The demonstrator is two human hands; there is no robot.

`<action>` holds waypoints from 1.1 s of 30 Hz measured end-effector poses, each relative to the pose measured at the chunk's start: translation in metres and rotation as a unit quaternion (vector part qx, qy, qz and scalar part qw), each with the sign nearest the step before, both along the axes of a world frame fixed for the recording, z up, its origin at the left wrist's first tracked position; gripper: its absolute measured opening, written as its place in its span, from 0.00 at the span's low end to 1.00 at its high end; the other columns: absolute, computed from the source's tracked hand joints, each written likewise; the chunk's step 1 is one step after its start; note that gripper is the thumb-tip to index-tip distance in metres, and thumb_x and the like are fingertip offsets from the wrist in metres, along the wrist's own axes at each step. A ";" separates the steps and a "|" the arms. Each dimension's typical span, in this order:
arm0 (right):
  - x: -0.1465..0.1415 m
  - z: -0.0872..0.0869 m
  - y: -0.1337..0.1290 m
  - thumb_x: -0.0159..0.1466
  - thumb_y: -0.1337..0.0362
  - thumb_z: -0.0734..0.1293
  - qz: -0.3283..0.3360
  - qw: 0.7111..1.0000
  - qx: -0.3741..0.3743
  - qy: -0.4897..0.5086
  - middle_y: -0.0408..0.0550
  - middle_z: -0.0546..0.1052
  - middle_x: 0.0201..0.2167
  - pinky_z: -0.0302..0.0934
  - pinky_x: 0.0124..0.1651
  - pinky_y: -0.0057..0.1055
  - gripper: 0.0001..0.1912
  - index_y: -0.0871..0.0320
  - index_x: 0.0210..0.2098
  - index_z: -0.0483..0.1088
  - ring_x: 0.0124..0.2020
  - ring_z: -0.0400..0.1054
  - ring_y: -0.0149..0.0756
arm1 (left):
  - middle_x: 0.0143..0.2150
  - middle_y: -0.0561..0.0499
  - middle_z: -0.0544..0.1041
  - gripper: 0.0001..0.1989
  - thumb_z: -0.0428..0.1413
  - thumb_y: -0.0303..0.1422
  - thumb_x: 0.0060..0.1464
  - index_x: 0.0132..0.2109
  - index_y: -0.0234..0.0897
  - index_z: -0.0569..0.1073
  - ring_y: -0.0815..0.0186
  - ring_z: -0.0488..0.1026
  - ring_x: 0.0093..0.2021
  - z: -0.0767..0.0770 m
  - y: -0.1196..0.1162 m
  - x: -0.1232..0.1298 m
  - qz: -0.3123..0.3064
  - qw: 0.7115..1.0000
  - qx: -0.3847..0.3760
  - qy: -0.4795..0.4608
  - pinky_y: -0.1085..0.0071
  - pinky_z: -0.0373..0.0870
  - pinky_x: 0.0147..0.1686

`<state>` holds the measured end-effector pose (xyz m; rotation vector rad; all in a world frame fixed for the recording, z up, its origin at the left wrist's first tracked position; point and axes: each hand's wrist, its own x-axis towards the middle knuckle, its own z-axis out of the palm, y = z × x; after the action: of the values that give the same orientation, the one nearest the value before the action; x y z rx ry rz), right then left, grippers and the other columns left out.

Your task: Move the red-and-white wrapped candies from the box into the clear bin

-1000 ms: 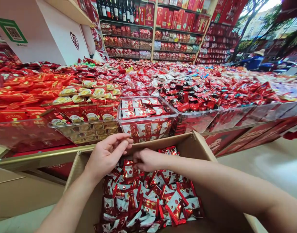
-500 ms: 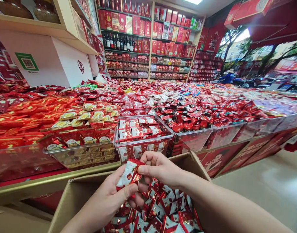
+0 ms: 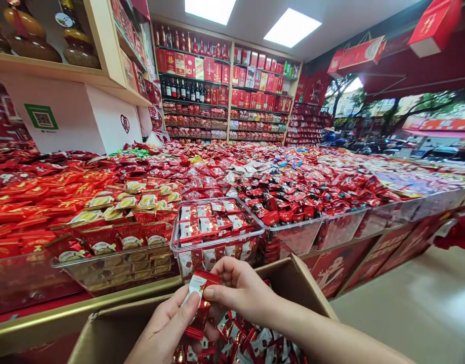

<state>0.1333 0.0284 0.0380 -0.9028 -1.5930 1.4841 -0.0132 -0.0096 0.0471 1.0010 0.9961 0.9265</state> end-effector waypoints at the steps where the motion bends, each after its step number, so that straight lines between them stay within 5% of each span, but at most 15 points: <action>1: 0.002 0.001 -0.002 0.53 0.58 0.64 -0.042 0.995 0.085 -0.037 0.42 0.66 0.24 0.56 0.24 0.25 0.15 0.60 0.35 0.59 0.21 0.61 0.26 | 0.28 0.51 0.75 0.17 0.54 0.41 0.46 0.41 0.36 0.71 0.70 0.68 0.20 0.001 0.000 0.001 0.018 1.000 -0.006 -0.013 0.76 0.64 0.19; 4: 0.006 0.005 -0.011 0.56 0.62 0.61 -0.108 0.917 0.358 -0.141 0.48 0.65 0.34 0.58 0.33 0.27 0.11 0.59 0.37 0.61 0.32 0.60 0.30 | 0.31 0.52 0.76 0.16 0.57 0.40 0.43 0.40 0.38 0.71 0.67 0.70 0.26 0.004 -0.001 0.005 0.081 0.995 -0.023 -0.058 0.76 0.65 0.22; 7: 0.005 0.007 -0.018 0.54 0.57 0.63 -0.058 0.834 0.506 -0.211 0.51 0.65 0.38 0.57 0.38 0.30 0.15 0.59 0.38 0.61 0.37 0.59 0.34 | 0.33 0.53 0.76 0.17 0.60 0.39 0.39 0.39 0.40 0.72 0.64 0.71 0.32 0.005 -0.003 0.006 0.131 0.985 -0.054 -0.095 0.76 0.67 0.23; 12: 0.000 0.006 -0.019 0.58 0.62 0.58 -0.069 0.717 0.606 -0.339 0.52 0.69 0.37 0.56 0.35 0.32 0.08 0.60 0.34 0.62 0.34 0.59 0.35 | 0.34 0.52 0.77 0.15 0.60 0.39 0.38 0.36 0.39 0.73 0.58 0.70 0.39 -0.003 -0.002 0.001 0.147 0.978 -0.084 -0.124 0.73 0.69 0.26; 17: 0.000 0.008 -0.019 0.59 0.67 0.55 -0.077 0.652 0.648 -0.385 0.50 0.69 0.42 0.53 0.30 0.32 0.07 0.60 0.28 0.62 0.30 0.58 0.33 | 0.34 0.50 0.77 0.18 0.55 0.42 0.44 0.41 0.37 0.71 0.57 0.71 0.37 -0.005 0.002 -0.005 0.099 0.988 -0.061 -0.100 0.70 0.68 0.26; 23: 0.009 0.020 -0.006 0.59 0.69 0.55 -0.082 0.651 0.659 -0.368 0.49 0.69 0.43 0.52 0.33 0.32 0.08 0.61 0.25 0.60 0.31 0.59 0.32 | 0.33 0.46 0.77 0.22 0.50 0.47 0.47 0.42 0.33 0.69 0.60 0.73 0.32 0.003 0.005 -0.010 0.076 0.994 -0.040 -0.072 0.69 0.66 0.29; 33: 0.061 0.090 0.051 0.59 0.68 0.57 -0.185 0.695 0.574 -0.391 0.48 0.71 0.29 0.53 0.36 0.28 0.05 0.61 0.29 0.63 0.32 0.62 0.31 | 0.27 0.46 0.77 0.19 0.55 0.46 0.42 0.35 0.34 0.71 0.66 0.72 0.24 -0.014 0.016 -0.016 0.053 0.998 -0.006 -0.015 0.75 0.62 0.23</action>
<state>0.1942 0.0798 0.1284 -0.9645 -2.2269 -0.4259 -0.0288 0.0064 0.0330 0.9281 1.0357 1.0199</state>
